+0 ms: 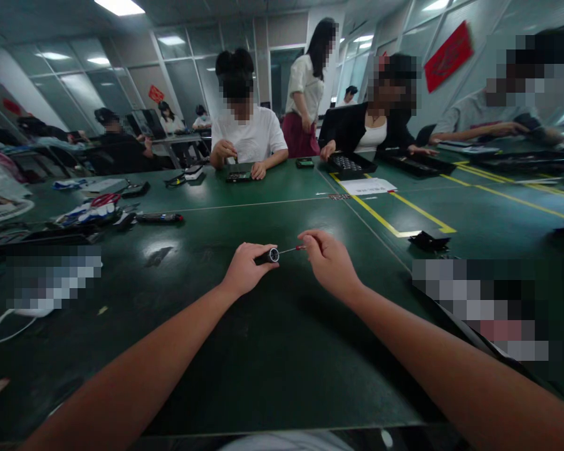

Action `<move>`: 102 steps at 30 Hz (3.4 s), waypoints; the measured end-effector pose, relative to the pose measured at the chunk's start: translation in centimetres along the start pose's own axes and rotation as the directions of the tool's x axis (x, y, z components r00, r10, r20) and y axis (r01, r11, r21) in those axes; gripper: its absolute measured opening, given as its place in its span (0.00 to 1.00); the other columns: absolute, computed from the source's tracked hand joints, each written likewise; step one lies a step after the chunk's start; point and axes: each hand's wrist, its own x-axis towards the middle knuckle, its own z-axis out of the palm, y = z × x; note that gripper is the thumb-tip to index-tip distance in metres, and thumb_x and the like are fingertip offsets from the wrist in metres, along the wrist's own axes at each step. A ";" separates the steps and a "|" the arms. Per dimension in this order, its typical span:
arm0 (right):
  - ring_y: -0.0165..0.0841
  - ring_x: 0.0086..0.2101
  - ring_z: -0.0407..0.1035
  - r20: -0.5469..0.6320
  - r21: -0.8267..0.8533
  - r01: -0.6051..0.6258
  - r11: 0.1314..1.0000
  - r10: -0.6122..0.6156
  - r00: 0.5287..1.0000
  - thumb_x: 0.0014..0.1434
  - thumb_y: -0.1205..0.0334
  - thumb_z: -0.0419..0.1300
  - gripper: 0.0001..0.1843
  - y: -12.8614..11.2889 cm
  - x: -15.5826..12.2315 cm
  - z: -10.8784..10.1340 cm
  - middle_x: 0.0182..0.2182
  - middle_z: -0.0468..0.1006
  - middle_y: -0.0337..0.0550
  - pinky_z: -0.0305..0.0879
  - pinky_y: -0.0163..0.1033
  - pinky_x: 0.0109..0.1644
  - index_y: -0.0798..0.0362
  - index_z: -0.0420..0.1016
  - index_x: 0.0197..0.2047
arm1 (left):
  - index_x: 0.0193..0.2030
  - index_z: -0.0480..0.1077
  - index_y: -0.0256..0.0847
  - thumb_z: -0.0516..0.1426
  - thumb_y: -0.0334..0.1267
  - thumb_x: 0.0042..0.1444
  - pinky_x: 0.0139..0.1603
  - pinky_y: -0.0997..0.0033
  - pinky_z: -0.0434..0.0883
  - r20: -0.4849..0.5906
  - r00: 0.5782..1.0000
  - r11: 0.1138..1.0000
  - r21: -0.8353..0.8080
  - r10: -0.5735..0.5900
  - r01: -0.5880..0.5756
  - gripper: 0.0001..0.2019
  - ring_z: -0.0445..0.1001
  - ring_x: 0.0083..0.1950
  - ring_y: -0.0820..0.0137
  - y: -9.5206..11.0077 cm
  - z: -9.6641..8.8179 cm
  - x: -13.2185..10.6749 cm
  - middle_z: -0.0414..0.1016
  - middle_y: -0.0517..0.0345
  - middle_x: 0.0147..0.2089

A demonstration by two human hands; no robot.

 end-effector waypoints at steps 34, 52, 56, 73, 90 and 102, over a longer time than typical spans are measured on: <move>0.35 0.31 0.69 0.082 0.050 -0.009 0.999 0.005 0.997 0.68 0.51 0.50 0.13 -0.1 0.2 -0.1 0.30 0.75 0.40 0.61 0.41 0.36 0.49 0.69 0.39 | 0.54 0.77 0.49 0.70 0.36 0.52 0.57 0.52 0.67 -0.001 1.000 1.000 -0.012 -0.015 0.015 0.21 0.75 0.51 0.59 0.1 0.0 0.0 0.81 0.56 0.50; 0.31 0.24 0.65 0.009 0.479 -0.339 0.810 0.381 0.925 0.62 0.41 0.54 0.20 3.1 1.6 1.2 0.25 0.69 0.37 0.70 0.41 0.32 0.49 0.67 0.34 | 0.57 0.74 0.51 0.65 0.39 0.59 0.69 0.40 0.54 0.083 0.996 0.995 0.090 0.042 -0.049 0.18 0.72 0.59 0.58 0.1 -0.4 0.1 0.79 0.56 0.55; 0.32 0.26 0.67 -0.031 0.435 -0.269 0.859 0.312 0.949 0.64 0.43 0.54 0.18 3.2 1.5 1.4 0.26 0.72 0.38 0.69 0.41 0.33 0.50 0.68 0.36 | 0.56 0.75 0.50 0.66 0.38 0.58 0.66 0.44 0.58 0.079 0.996 0.996 0.078 0.035 -0.041 0.18 0.72 0.58 0.58 -0.1 -0.2 0.2 0.79 0.56 0.54; 0.35 0.36 0.76 0.051 0.279 -0.041 0.960 0.027 0.998 0.65 0.53 0.56 0.11 0.9 0.1 0.9 0.34 0.81 0.42 0.71 0.44 0.44 0.51 0.73 0.43 | 0.55 0.75 0.48 0.66 0.35 0.56 0.60 0.53 0.66 -0.035 0.999 1.000 -0.008 0.028 -0.029 0.19 0.74 0.55 0.60 0.4 -0.6 0.1 0.79 0.56 0.53; 0.35 0.33 0.73 -0.068 0.154 0.060 0.986 -0.050 0.996 0.68 0.52 0.52 0.10 0.3 -0.2 0.2 0.31 0.78 0.40 0.66 0.41 0.39 0.49 0.69 0.41 | 0.54 0.76 0.50 0.68 0.36 0.54 0.60 0.51 0.66 -0.017 1.000 1.000 0.003 -0.003 0.003 0.20 0.74 0.54 0.58 0.4 -0.4 0.1 0.80 0.55 0.52; 0.36 0.32 0.72 -0.118 0.044 0.029 0.999 -0.023 0.993 0.69 0.53 0.51 0.11 0.7 0.2 0.0 0.30 0.77 0.41 0.62 0.42 0.38 0.49 0.68 0.39 | 0.56 0.75 0.48 0.67 0.40 0.56 0.57 0.53 0.69 0.033 0.995 0.995 -0.019 -0.095 0.096 0.20 0.74 0.50 0.59 0.3 -0.7 0.1 0.79 0.55 0.49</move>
